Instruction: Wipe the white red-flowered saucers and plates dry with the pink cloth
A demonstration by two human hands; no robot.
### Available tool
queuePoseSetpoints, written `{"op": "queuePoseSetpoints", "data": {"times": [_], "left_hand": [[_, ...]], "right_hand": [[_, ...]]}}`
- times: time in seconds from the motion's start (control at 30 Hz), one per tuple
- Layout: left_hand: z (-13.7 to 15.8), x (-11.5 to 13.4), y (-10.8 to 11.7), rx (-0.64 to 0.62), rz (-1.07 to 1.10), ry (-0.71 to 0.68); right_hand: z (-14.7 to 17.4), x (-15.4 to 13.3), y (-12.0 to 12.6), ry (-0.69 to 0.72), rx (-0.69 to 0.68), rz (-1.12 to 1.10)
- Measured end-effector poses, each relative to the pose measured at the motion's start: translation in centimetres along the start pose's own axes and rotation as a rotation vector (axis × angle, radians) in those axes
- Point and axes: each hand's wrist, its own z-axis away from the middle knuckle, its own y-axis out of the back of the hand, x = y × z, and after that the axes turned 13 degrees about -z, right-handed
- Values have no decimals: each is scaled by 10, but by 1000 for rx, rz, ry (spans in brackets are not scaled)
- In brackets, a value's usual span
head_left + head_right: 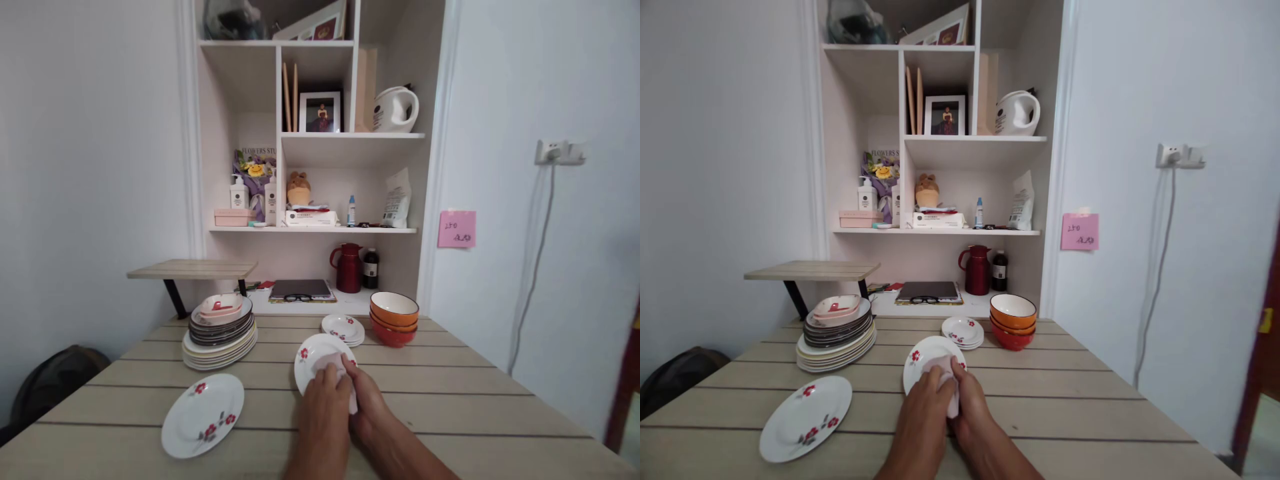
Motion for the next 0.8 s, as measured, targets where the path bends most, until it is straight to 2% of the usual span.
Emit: {"op": "queuePoseSetpoints", "data": {"times": [0.2, 0.4, 0.5, 0.63, 0.8], "left_hand": [[-4, -13, 7, 26, 73, 49], [-10, -32, 7, 90, -92, 243], [-9, -33, 7, 60, -165, 309], [-3, -18, 4, 39, -139, 194], [1, 3, 3, 30, 2, 92]], "right_hand": [[4, 5, -4, 47, -5, 81], [5, 11, -6, 112, 0, 180], [1, 12, -4, 152, 29, 170], [-2, 7, -3, 148, 61, 77], [4, 0, -4, -3, 24, 36]]}}
